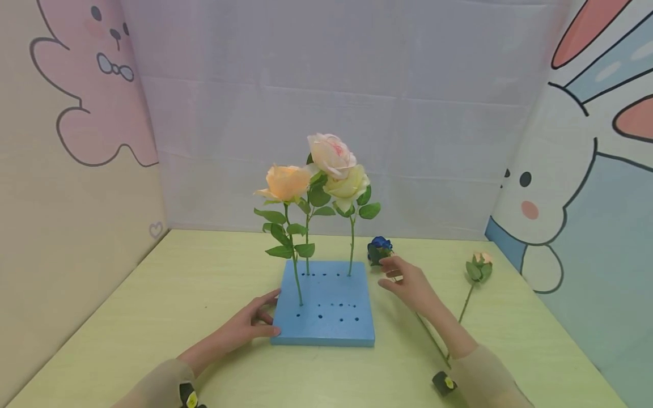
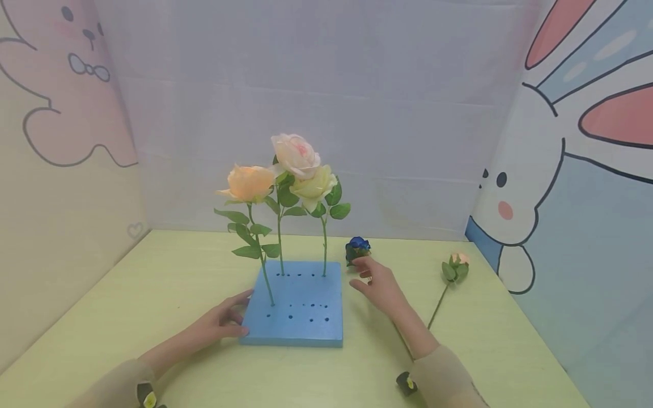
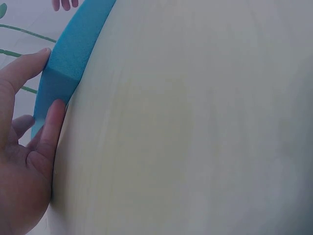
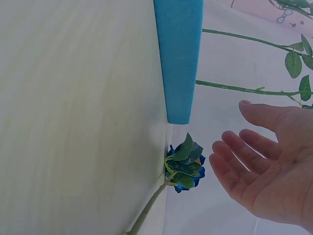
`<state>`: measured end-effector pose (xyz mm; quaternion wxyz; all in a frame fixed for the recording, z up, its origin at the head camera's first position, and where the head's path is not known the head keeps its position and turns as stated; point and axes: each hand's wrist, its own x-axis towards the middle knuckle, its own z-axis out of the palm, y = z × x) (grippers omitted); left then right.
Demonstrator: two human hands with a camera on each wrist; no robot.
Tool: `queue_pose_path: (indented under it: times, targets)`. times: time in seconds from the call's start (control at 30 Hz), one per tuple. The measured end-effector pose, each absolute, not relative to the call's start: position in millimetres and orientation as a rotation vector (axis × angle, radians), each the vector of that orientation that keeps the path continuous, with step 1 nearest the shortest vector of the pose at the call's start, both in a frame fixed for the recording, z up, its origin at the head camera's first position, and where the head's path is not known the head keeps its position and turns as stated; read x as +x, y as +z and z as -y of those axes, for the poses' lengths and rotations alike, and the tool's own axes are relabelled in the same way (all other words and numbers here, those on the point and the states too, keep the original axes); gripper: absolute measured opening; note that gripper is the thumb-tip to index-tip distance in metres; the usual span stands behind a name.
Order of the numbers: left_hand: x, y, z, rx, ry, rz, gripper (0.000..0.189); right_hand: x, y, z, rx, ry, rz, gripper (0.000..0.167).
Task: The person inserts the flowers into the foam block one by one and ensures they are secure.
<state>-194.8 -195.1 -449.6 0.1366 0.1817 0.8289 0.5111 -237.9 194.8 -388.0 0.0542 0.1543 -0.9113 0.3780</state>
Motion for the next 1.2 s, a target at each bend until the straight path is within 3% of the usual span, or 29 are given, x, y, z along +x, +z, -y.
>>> queue_pose_path:
  times: [1.2]
  targets:
    - [-192.6,-445.1,193.8,0.524,1.493,-2.384,0.088,-225.8,-395.5,-234.5,0.485,1.068,2.882,0.051]
